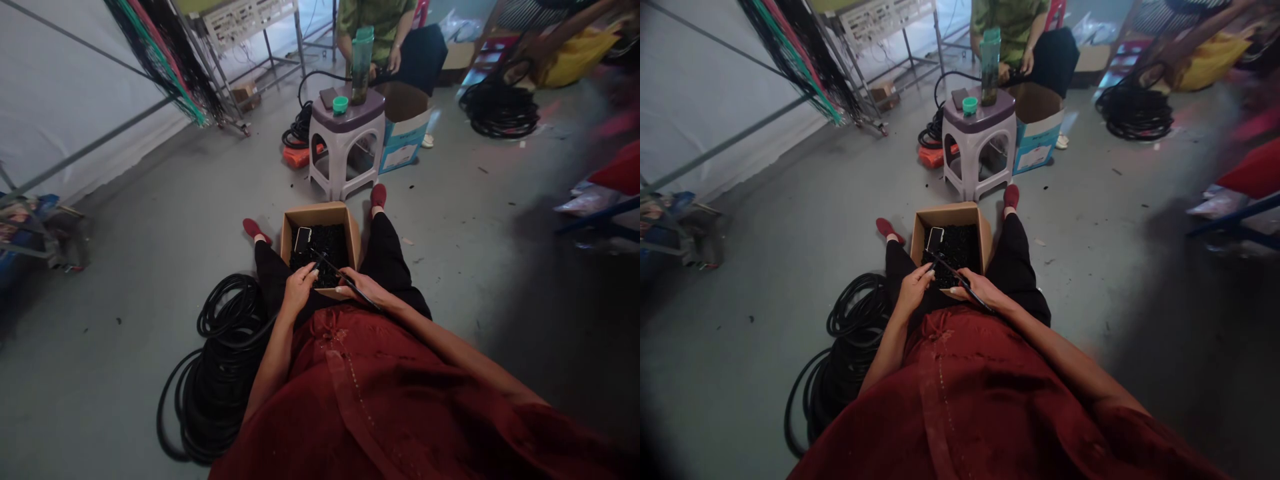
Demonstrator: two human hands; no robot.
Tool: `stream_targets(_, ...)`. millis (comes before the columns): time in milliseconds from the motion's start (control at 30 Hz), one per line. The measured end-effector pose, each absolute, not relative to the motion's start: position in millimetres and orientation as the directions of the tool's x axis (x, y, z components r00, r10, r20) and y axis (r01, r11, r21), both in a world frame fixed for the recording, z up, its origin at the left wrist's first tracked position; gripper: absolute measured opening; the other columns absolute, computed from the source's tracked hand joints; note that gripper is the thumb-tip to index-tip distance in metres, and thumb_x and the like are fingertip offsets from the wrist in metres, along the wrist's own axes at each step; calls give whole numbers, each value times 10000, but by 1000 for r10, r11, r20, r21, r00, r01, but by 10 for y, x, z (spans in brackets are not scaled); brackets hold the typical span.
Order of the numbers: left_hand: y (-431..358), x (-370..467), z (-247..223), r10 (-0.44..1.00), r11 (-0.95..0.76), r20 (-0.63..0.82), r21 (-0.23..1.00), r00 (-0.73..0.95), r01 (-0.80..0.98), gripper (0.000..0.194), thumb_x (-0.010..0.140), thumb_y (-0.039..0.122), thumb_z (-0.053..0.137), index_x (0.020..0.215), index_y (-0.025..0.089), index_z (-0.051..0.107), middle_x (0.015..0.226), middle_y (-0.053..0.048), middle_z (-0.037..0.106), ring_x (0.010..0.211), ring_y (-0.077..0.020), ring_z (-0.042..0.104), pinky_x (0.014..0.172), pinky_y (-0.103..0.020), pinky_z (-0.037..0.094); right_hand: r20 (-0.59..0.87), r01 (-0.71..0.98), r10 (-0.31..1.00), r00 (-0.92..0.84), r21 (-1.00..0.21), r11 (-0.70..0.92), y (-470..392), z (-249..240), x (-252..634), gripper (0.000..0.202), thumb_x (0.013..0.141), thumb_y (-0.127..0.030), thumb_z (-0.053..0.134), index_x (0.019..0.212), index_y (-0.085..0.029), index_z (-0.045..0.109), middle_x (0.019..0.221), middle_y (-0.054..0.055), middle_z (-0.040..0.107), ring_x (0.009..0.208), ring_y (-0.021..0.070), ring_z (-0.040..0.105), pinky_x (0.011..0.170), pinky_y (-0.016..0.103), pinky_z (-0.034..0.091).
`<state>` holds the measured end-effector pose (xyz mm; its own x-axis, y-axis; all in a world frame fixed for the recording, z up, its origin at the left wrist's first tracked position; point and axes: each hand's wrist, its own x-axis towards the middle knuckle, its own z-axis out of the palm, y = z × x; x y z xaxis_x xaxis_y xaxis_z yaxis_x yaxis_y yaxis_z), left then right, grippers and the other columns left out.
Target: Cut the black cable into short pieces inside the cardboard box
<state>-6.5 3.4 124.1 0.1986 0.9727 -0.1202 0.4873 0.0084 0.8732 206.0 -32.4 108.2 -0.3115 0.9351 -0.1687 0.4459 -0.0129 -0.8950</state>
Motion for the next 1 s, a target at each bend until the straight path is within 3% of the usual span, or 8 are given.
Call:
stream_targets(200, 36, -71, 1285, 944, -34, -154, 835, 292, 549, 377, 886, 307, 515, 1189, 147, 673, 1191, -100, 679, 980, -191, 645, 848, -303, 518, -198, 420, 915, -351, -907, -35, -315, 1042, 2084, 519, 774, -465, 644, 1176, -164, 514, 1048, 90, 619, 912, 218, 584, 792, 323, 446)
stream_targets(300, 37, -57, 1296, 941, -39, -160, 825, 298, 564, 363, 891, 293, 509, 1191, 171, 673, 1222, -82, 669, 1025, -192, 637, 888, -311, 508, -192, 436, 923, -333, -899, -30, -311, 1029, 2077, 463, 793, -465, 616, 1139, -168, 536, 1010, 78, 628, 866, 209, 582, 767, 318, 444)
stream_targets(433, 42, -51, 1251, 944, -71, -128, 821, 303, 567, 348, 895, 295, 507, 1175, 183, 681, 1204, -70, 678, 1034, -188, 632, 918, -313, 492, -185, 488, 939, -290, -872, -21, -299, 991, 2066, 362, 819, -456, 574, 1051, -180, 571, 924, 57, 642, 798, 194, 573, 721, 299, 430)
stream_targets(667, 24, -25, 1126, 954, -52, -121, 834, 274, 549, 371, 896, 310, 506, 1199, 166, 663, 1065, -84, 710, 933, -178, 649, 820, -287, 514, -172, 544, 947, -270, -839, 3, -304, 911, 2079, 235, 814, -343, 560, 1000, -200, 564, 878, 44, 644, 774, 188, 580, 696, 278, 407)
stream_targets(1000, 63, 40, 993, 952, 46, -199, 845, 233, 533, 378, 867, 302, 536, 1190, 157, 670, 979, -79, 729, 851, -172, 663, 787, -284, 520, -260, 640, 926, -275, -768, -26, -283, 872, 2100, 178, 822, -275, 484, 982, -204, 514, 799, 27, 591, 736, 179, 567, 663, 248, 373)
